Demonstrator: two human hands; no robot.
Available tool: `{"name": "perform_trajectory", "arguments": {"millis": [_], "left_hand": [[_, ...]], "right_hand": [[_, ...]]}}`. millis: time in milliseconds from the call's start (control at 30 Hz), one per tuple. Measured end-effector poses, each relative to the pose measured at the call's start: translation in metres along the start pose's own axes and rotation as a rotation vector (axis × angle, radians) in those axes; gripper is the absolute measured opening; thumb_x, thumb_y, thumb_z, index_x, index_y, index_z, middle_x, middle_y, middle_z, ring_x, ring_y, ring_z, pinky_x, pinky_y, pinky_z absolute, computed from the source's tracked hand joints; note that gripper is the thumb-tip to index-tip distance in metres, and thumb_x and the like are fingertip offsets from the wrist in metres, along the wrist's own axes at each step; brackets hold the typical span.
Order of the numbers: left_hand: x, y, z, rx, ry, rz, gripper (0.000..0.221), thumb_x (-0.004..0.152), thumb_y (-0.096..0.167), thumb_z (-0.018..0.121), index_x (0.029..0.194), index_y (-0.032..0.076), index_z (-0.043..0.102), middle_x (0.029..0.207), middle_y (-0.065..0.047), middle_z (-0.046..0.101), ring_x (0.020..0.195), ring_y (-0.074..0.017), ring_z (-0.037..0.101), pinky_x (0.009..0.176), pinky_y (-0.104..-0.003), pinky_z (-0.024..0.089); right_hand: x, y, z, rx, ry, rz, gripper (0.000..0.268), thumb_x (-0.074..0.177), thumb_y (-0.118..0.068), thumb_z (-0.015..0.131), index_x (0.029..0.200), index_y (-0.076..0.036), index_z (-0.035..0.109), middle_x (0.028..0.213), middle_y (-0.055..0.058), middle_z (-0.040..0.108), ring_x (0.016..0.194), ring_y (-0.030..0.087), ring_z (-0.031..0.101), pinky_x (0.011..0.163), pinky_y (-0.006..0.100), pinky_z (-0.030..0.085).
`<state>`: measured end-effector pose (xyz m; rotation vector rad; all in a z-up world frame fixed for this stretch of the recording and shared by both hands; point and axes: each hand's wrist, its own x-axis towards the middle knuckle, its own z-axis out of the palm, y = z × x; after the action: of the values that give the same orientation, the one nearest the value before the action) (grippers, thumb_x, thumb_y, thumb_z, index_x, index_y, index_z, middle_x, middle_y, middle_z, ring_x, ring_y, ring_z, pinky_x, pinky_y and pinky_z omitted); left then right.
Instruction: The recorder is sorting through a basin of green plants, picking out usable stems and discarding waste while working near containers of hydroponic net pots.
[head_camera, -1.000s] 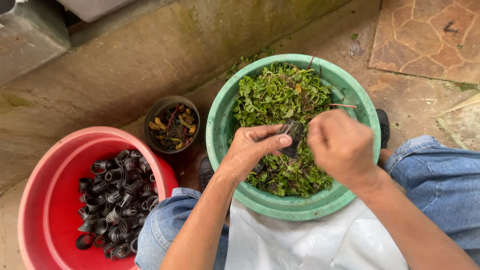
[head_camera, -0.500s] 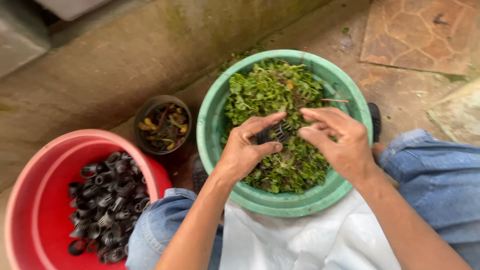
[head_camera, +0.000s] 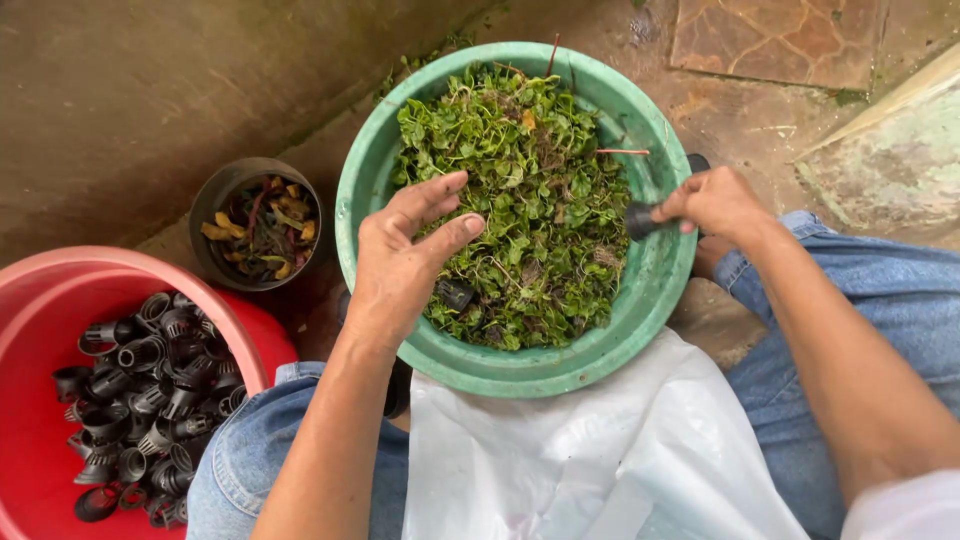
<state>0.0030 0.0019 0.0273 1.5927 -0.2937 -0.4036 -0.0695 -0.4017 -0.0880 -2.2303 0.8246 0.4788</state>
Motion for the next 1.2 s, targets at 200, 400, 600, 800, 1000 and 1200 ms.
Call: {"name": "perform_trajectory", "arguments": {"millis": [200, 400, 600, 800, 1000, 1200], "left_hand": [[0.003, -0.027, -0.004, -0.14, 0.026, -0.18, 0.049, 0.085, 0.011, 0.077, 0.132, -0.001, 0.068, 0.113, -0.013, 0.077, 0.103, -0.017, 0.072, 0.091, -0.027, 0.059], [0.0, -0.036, 0.031, -0.234, -0.073, -0.386, 0.057, 0.094, 0.034, 0.068, 0.138, -0.001, 0.06, 0.12, -0.015, 0.073, 0.087, -0.0167, 0.07, 0.071, -0.032, 0.063], [-0.002, -0.012, 0.024, -0.628, -0.283, -0.342, 0.064, 0.101, 0.03, 0.062, 0.151, -0.006, 0.047, 0.122, -0.022, 0.068, 0.095, -0.0281, 0.073, 0.081, -0.038, 0.063], [-0.001, 0.008, 0.014, -0.85, -0.361, -0.315, 0.059, 0.104, 0.027, 0.049, 0.152, -0.008, 0.045, 0.122, -0.028, 0.069, 0.102, -0.0376, 0.073, 0.087, -0.042, 0.062], [0.0, 0.006, 0.014, -0.828, -0.375, -0.301, 0.057, 0.105, 0.027, 0.05, 0.151, -0.007, 0.048, 0.123, -0.026, 0.069, 0.104, -0.0309, 0.072, 0.089, -0.042, 0.062], [-0.003, -0.002, 0.018, -0.668, -0.322, -0.294, 0.052, 0.105, 0.025, 0.052, 0.146, -0.007, 0.056, 0.119, -0.019, 0.069, 0.102, -0.0226, 0.069, 0.088, -0.041, 0.061]], "right_hand": [[-0.007, -0.014, 0.005, -0.105, 0.052, -0.006, 0.066, 0.069, -0.01, 0.092, 0.13, 0.0, 0.067, 0.083, 0.017, 0.073, 0.064, 0.023, 0.066, 0.06, 0.035, 0.053], [-0.126, -0.123, 0.019, 0.333, -0.016, -0.499, 0.073, 0.068, -0.001, 0.088, 0.136, -0.001, 0.062, 0.102, 0.011, 0.068, 0.079, 0.013, 0.064, 0.068, 0.025, 0.054], [-0.183, -0.162, 0.018, 0.007, 0.248, -1.016, 0.064, 0.072, -0.003, 0.086, 0.132, 0.001, 0.063, 0.102, 0.009, 0.068, 0.082, 0.012, 0.066, 0.072, 0.027, 0.056], [-0.187, -0.14, 0.01, 0.653, 0.152, -0.695, 0.015, 0.095, -0.001, 0.073, 0.11, 0.001, 0.076, 0.098, 0.007, 0.076, 0.082, 0.011, 0.071, 0.076, 0.026, 0.06], [-0.207, -0.17, 0.005, 0.317, 0.353, -0.925, 0.017, 0.094, -0.001, 0.077, 0.111, -0.001, 0.076, 0.108, 0.01, 0.075, 0.092, 0.013, 0.068, 0.077, 0.026, 0.054], [-0.205, -0.182, 0.016, 0.313, 0.211, -0.991, 0.032, 0.085, -0.003, 0.077, 0.117, 0.0, 0.074, 0.105, 0.011, 0.073, 0.082, 0.014, 0.069, 0.071, 0.025, 0.057]]}}
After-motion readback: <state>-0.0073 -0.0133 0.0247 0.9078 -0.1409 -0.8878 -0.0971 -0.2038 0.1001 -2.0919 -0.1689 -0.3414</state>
